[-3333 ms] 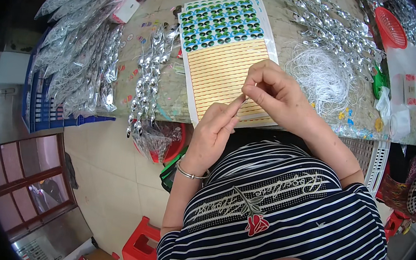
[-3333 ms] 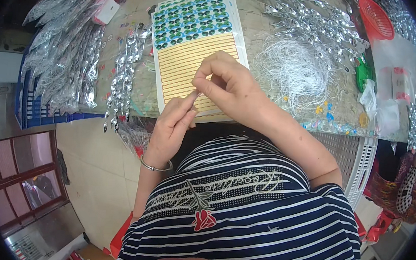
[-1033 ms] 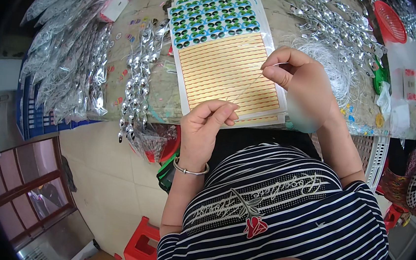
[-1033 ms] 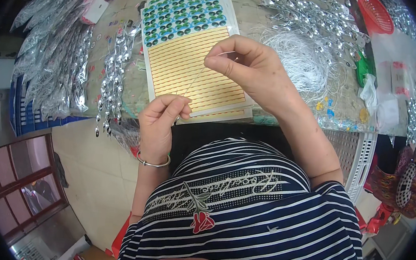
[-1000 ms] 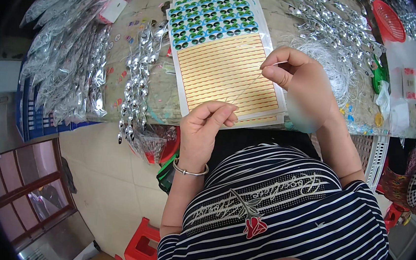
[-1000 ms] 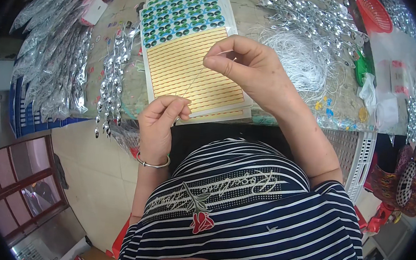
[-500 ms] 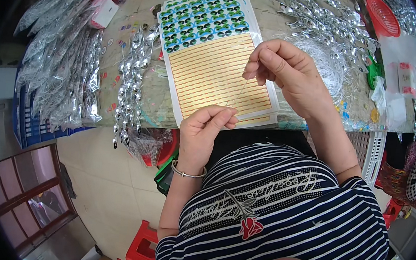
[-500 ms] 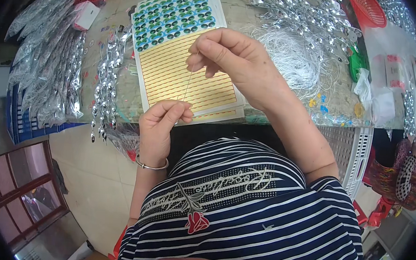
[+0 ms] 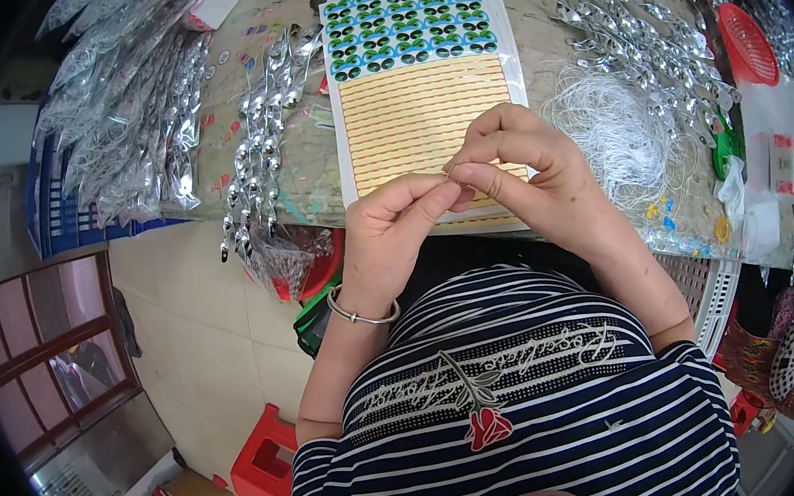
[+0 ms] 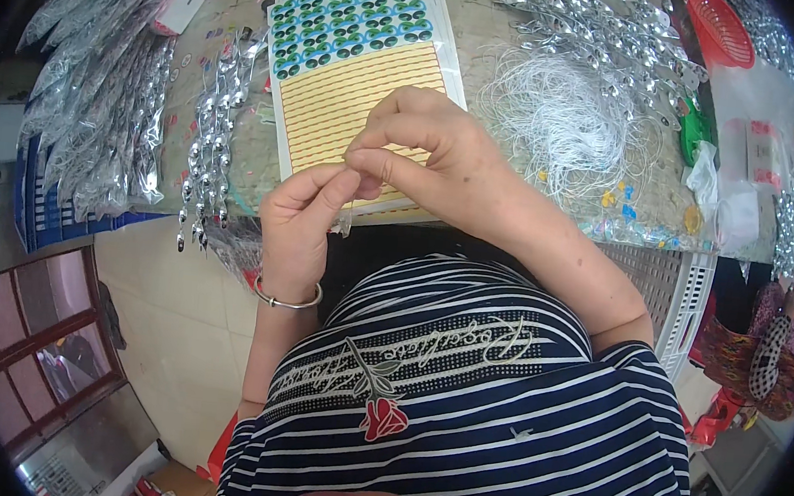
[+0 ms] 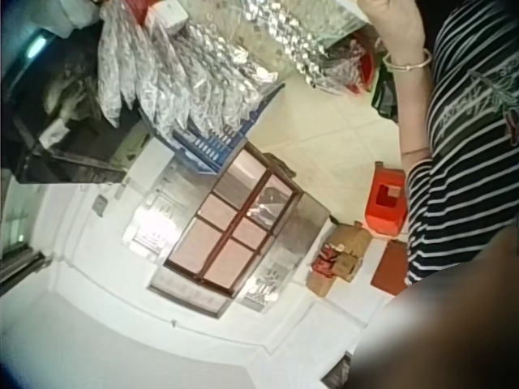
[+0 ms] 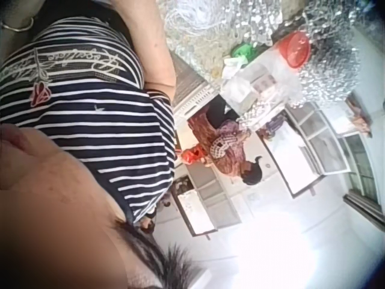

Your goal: Assembling small toys by applying stickers to silver tinsel components and grouping them into bundles.

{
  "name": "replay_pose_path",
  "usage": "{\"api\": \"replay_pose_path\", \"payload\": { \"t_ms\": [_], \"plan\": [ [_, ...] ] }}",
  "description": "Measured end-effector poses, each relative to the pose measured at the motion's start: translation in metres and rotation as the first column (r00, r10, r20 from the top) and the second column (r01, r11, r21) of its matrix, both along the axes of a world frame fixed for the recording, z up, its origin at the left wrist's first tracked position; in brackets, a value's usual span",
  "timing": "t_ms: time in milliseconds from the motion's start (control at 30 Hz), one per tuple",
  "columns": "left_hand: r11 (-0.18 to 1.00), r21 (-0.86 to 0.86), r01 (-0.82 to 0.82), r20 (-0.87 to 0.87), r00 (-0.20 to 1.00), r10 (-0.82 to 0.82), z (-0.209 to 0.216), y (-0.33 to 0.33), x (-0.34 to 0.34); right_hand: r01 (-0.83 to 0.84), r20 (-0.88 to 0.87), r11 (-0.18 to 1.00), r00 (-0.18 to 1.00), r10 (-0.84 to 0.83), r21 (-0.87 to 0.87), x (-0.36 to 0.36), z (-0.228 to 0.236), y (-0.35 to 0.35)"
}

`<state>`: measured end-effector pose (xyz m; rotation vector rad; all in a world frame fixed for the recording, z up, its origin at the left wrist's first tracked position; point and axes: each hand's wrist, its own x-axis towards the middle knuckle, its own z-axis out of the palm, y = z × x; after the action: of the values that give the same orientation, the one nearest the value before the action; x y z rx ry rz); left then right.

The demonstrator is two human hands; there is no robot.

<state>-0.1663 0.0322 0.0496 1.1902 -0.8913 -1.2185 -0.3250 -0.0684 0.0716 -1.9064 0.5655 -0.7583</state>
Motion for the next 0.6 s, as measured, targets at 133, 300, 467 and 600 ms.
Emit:
{"api": "replay_pose_path", "payload": {
  "t_ms": [133, 300, 467, 600],
  "plan": [
    [1.000, -0.003, 0.013, 0.010, 1.000, -0.013, -0.0006, 0.0020, -0.0003, 0.006, -0.015, 0.999, 1.000, -0.006, 0.035, -0.0002, 0.0015, 0.0027],
    [1.000, -0.004, 0.028, 0.021, 0.999, -0.028, -0.0010, 0.0042, 0.0011, 0.000, -0.020, 0.996, 1.000, 0.002, 0.093, 0.0001, 0.0029, 0.0050],
    [0.999, 0.041, 0.019, -0.008, 1.000, -0.018, 0.0021, 0.0061, -0.0038, 0.009, -0.028, 0.997, 1.000, -0.006, 0.083, 0.0020, 0.0035, 0.0071],
    [0.993, 0.093, -0.068, -0.148, 0.986, 0.081, -0.0009, 0.0066, -0.0044, 0.024, -0.027, 0.988, 0.999, -0.020, 0.153, 0.0026, 0.0015, 0.0080]
  ]
}}
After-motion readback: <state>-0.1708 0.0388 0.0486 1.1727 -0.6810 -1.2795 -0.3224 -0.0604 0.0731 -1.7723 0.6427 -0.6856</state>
